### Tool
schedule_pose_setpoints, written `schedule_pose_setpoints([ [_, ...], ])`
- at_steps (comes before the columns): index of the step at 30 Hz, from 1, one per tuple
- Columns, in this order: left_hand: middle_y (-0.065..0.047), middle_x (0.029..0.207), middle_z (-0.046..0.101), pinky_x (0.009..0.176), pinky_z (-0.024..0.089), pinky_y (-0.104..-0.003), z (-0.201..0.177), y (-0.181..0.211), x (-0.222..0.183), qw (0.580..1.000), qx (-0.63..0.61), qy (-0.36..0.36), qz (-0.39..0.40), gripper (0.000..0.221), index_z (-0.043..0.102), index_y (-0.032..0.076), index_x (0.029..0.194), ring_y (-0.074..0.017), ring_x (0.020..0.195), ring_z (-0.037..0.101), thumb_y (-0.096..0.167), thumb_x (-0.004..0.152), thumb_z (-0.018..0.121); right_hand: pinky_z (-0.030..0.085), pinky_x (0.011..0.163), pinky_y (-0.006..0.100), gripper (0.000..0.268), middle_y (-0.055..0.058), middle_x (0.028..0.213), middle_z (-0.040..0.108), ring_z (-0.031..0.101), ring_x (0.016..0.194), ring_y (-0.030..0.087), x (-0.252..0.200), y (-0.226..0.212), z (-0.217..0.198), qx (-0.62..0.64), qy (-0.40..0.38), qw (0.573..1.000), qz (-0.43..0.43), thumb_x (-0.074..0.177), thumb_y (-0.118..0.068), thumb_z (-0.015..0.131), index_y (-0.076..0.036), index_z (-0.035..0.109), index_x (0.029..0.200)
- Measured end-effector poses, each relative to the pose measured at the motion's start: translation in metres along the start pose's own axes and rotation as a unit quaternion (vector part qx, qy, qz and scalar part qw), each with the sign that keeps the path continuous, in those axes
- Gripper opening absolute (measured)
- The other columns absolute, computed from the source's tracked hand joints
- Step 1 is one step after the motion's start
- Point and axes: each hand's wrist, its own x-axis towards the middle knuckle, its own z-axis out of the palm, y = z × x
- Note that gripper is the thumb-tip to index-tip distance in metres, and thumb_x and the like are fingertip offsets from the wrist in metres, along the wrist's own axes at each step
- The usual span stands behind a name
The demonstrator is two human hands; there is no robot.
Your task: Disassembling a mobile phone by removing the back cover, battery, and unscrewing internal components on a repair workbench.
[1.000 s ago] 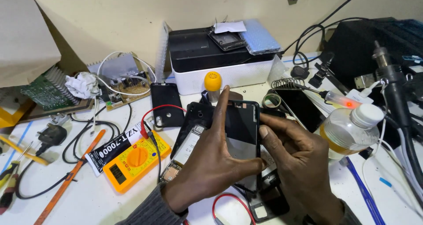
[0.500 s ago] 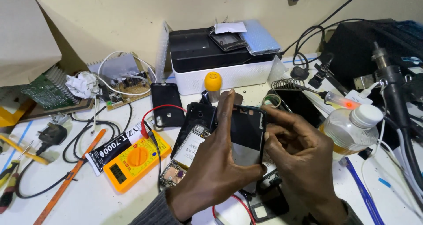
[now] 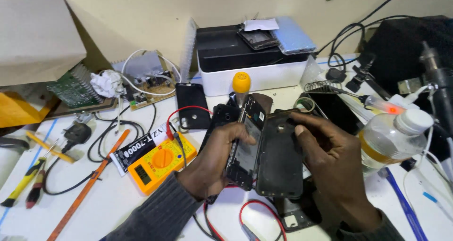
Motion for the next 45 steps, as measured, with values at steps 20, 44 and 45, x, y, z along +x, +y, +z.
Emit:
schedule_pose_setpoints([
  [20, -0.017, 0.139, 0.06, 0.099, 0.05, -0.036, -0.009, 0.02, -0.004, 0.933, -0.173, -0.282, 0.143, 0.065, 0.052, -0.004, 0.146, -0.026, 0.12, 0.061, 0.014, 0.084, 0.058, 0.047, 0.099, 0.035, 0.04, 0.005, 0.132, 0.074, 0.066, 0.122, 0.019, -0.001, 0.011, 0.011, -0.107, -0.061, 0.991, 0.06, 0.087, -0.014, 0.067, -0.014, 0.074, 0.127],
  [44, -0.023, 0.135, 0.068, 0.095, 0.055, -0.047, 0.014, -0.002, -0.01, 0.977, -0.199, -0.067, 0.036, 0.058, 0.057, -0.003, 0.139, -0.0375, 0.113, 0.067, 0.023, 0.087, 0.053, 0.054, 0.052, 0.038, 0.067, 0.023, 0.114, 0.065, 0.062, 0.077, 0.028, -0.026, 0.042, -0.09, -0.15, 0.178, 0.972, 0.034, 0.087, -0.01, 0.084, 0.004, 0.049, 0.143],
  [45, -0.023, 0.134, 0.067, 0.1, 0.054, -0.048, 0.016, -0.001, -0.013, 0.978, -0.197, -0.055, 0.033, 0.059, 0.057, -0.004, 0.14, -0.0385, 0.115, 0.066, 0.022, 0.087, 0.052, 0.045, 0.054, 0.033, 0.063, 0.021, 0.112, 0.064, 0.054, 0.073, 0.022, -0.025, 0.048, -0.096, -0.168, 0.23, 0.958, -0.036, 0.094, -0.01, 0.086, 0.007, 0.048, 0.141],
])
